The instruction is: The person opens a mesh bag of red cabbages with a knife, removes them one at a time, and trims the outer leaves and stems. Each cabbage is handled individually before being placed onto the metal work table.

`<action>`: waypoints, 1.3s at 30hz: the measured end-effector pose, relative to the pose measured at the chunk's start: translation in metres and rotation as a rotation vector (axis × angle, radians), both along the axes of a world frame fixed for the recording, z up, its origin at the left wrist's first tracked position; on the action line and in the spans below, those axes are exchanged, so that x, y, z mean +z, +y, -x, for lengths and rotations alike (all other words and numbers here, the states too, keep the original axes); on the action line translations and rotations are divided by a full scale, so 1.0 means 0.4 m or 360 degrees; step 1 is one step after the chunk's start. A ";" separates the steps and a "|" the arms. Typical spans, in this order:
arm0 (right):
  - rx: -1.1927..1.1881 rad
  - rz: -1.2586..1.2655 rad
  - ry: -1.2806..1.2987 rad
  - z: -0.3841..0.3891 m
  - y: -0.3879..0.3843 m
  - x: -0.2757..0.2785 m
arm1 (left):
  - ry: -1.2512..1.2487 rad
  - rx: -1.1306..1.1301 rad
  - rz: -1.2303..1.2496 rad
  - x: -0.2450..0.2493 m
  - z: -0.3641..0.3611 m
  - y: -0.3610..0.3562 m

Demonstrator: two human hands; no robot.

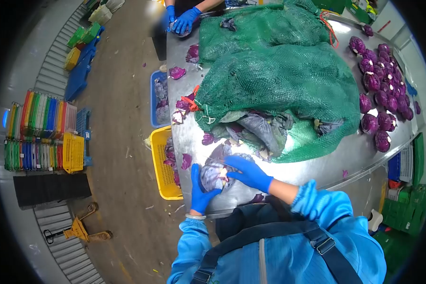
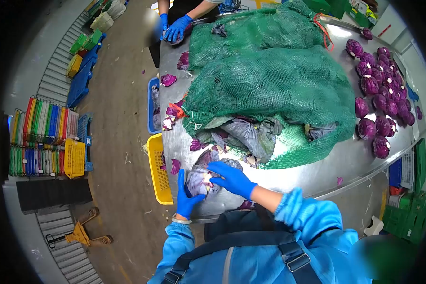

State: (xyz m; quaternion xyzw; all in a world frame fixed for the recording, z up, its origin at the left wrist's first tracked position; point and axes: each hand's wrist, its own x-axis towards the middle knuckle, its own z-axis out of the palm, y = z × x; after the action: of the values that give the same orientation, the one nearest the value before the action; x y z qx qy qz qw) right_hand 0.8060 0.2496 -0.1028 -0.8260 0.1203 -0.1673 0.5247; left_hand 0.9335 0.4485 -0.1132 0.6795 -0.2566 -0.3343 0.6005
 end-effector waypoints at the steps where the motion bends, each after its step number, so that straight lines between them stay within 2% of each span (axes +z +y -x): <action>1: -0.0008 -0.0020 0.0018 -0.031 -0.003 -0.023 | 0.0049 0.0144 0.0004 -0.005 0.008 -0.013; 2: -0.0012 -0.0038 0.0030 -0.054 -0.007 -0.044 | -0.0039 0.0250 -0.0067 -0.029 0.010 -0.019; 3: -0.0108 -0.0257 0.0239 -0.066 -0.008 -0.032 | -0.0128 0.0358 -0.0140 -0.068 0.009 -0.020; 4: -0.0084 -0.0192 0.0249 -0.075 -0.016 -0.030 | -0.0213 0.0468 -0.0218 -0.057 0.013 -0.042; 5: -0.0054 -0.0138 0.0271 -0.075 -0.018 -0.031 | -0.0574 0.0493 -0.0434 -0.053 0.044 -0.070; 8: 0.0096 0.0121 0.0216 -0.075 -0.035 -0.066 | -0.0570 0.0522 -0.0636 0.052 0.049 -0.125; 10: 0.0083 0.0241 0.0127 -0.085 -0.039 -0.045 | -0.0504 0.0523 -0.0647 0.042 0.021 -0.129; 11: 0.0080 0.0329 0.0306 -0.089 -0.031 -0.035 | -0.0459 0.0509 -0.0639 0.043 0.011 -0.129; 16: 0.0294 0.0526 0.0211 -0.144 -0.045 -0.033 | -0.0349 0.0576 -0.0657 0.011 -0.013 -0.127; 20: 0.0344 0.0380 0.0223 -0.144 -0.047 -0.064 | -0.0316 0.0540 -0.0576 -0.018 -0.030 -0.117; 23: 0.0328 0.0236 0.0048 -0.154 -0.046 -0.081 | -0.0297 0.0562 -0.0559 -0.035 -0.048 -0.112; 27: 0.0329 0.0647 0.0317 -0.177 -0.039 -0.034 | -0.0179 0.0598 -0.0513 -0.033 -0.064 -0.119; 28: 0.0212 0.0535 0.0331 -0.193 -0.039 -0.042 | -0.0157 0.0608 -0.0499 -0.026 -0.060 -0.123; 30: -0.0012 0.0332 0.0357 -0.232 -0.059 -0.050 | -0.0374 0.0512 -0.0549 -0.017 -0.046 -0.133; 31: -0.0165 0.0251 0.0545 -0.253 -0.080 -0.051 | -0.0464 0.0472 -0.0540 -0.025 -0.028 -0.132; 32: -0.0050 0.0307 0.0450 -0.245 -0.082 -0.057 | -0.0563 0.0429 -0.0544 -0.033 -0.014 -0.119; 34: 0.0136 0.0405 0.0241 -0.200 -0.094 0.004 | -0.0227 0.0372 -0.0296 -0.059 -0.015 -0.076; 35: 0.0116 0.0405 0.0047 -0.188 -0.080 -0.039 | -0.0054 0.0244 -0.0242 -0.085 -0.016 -0.042; 36: 0.0224 0.0614 0.0462 -0.166 -0.098 0.000 | 0.0130 0.0113 -0.0187 -0.106 -0.014 -0.023; 37: 0.0080 0.0655 0.0465 -0.163 -0.139 -0.091 | 0.0306 -0.0027 -0.0135 -0.084 0.014 -0.013; 38: -0.0059 0.0689 0.0478 -0.152 -0.172 -0.192 | 0.0186 -0.0174 -0.0078 -0.087 0.031 -0.005; 39: -0.0224 0.0637 0.0554 -0.123 -0.189 -0.166 | 0.0189 -0.0283 -0.0091 -0.064 0.044 -0.001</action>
State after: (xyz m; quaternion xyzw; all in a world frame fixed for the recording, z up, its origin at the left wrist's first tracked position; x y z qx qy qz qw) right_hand 0.8551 0.1739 -0.1692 -0.9192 0.2303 -0.0792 0.3095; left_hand 0.9159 0.4482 -0.1388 0.6500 -0.2700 -0.4331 0.5630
